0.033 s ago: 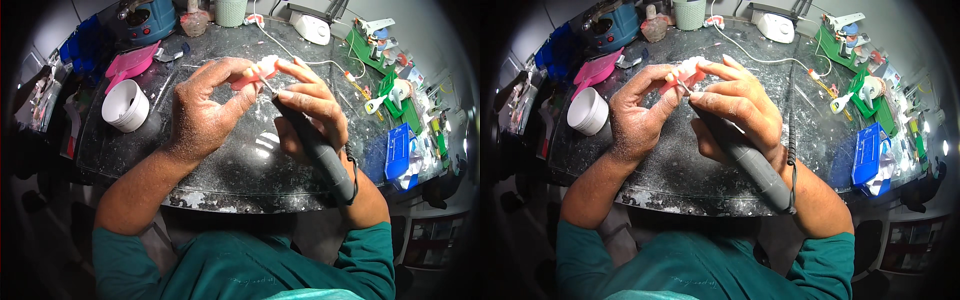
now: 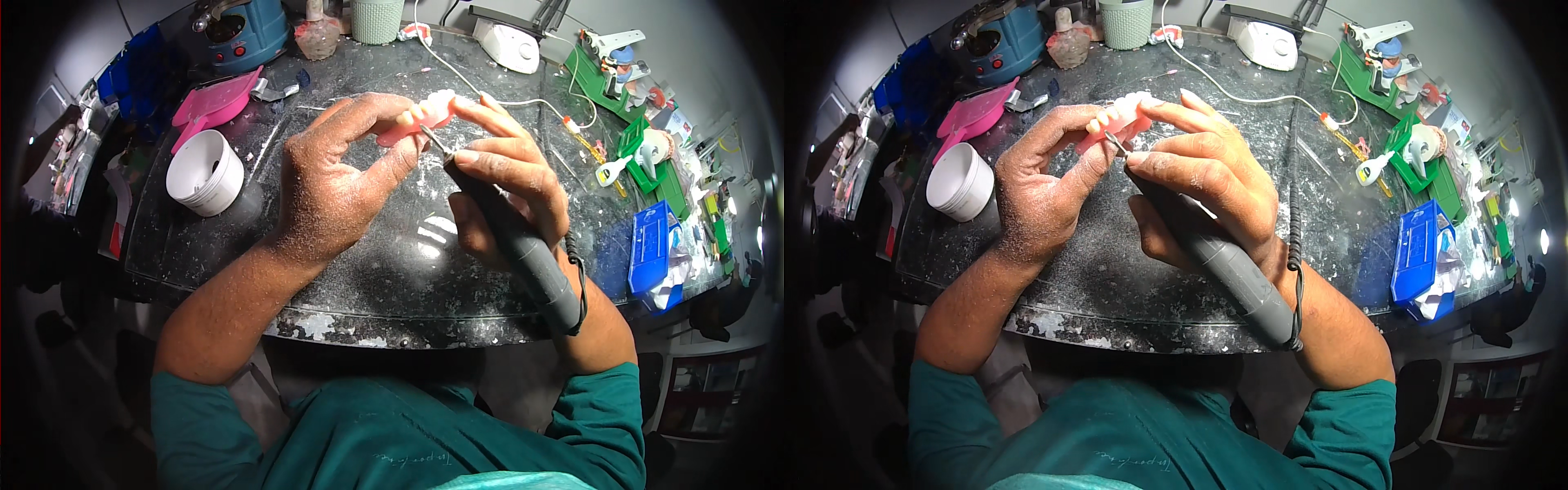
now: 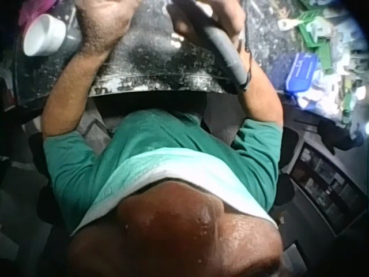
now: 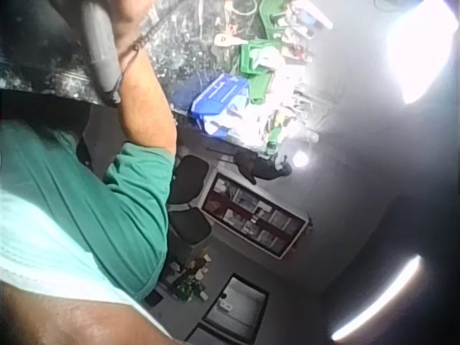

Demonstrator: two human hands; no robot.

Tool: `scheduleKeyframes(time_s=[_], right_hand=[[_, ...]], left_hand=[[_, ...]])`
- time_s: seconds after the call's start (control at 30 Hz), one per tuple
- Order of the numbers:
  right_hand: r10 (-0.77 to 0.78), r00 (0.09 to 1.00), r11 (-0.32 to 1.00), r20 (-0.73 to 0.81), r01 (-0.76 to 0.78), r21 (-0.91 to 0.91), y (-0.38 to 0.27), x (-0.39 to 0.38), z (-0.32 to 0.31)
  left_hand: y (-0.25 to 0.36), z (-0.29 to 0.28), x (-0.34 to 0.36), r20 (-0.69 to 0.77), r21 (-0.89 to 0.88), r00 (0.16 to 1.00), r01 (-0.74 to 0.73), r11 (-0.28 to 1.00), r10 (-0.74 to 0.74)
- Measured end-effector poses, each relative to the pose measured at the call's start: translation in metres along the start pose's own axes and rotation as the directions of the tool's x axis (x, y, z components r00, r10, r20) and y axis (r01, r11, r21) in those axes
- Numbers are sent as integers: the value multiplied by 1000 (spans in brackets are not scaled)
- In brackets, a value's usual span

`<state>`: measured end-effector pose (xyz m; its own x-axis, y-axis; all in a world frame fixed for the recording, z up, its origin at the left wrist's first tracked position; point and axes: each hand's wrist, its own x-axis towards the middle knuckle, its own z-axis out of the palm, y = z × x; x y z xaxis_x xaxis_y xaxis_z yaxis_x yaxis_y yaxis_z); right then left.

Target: The person trims a denture using a hand tool and then grinds and shapes it with an electric rotary tool.

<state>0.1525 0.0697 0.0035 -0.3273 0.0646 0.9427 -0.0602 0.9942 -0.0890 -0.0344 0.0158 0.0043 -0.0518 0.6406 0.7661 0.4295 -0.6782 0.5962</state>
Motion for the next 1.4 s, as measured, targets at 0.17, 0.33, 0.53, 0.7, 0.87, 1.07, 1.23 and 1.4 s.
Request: scheduleKeyframes(time_s=[0.17,0.33,0.53,0.7,0.87,1.07,1.23,1.4], right_hand=[[7,1000,1000,-5,-7,-1,0,0,0],[8,1000,1000,10,-8,13,1,0,-1],[-9,1000,1000,29,9,-14,2,0,-2],[5,1000,1000,9,-5,-3,1,0,-1],[39,999,999,28,-39,16,-2,2,-2],[25,999,1000,21,-25,6,-1,1,-3],[-20,994,999,106,24,-39,0,1,-6],[17,1000,999,15,-18,36,2,1,-3]], left_hand=[[0,-1,1,6,1,1000,-13,1000,13],[2,-2,0,-12,11,1000,-5,1000,5],[5,-7,1,92,134,995,-41,990,28],[3,-3,5,15,173,986,-167,971,167],[3,-5,6,22,217,974,-226,950,226],[4,-5,5,16,207,971,-235,950,237],[9,-9,5,94,200,983,-176,964,160],[8,-8,5,88,187,981,-184,965,170]])
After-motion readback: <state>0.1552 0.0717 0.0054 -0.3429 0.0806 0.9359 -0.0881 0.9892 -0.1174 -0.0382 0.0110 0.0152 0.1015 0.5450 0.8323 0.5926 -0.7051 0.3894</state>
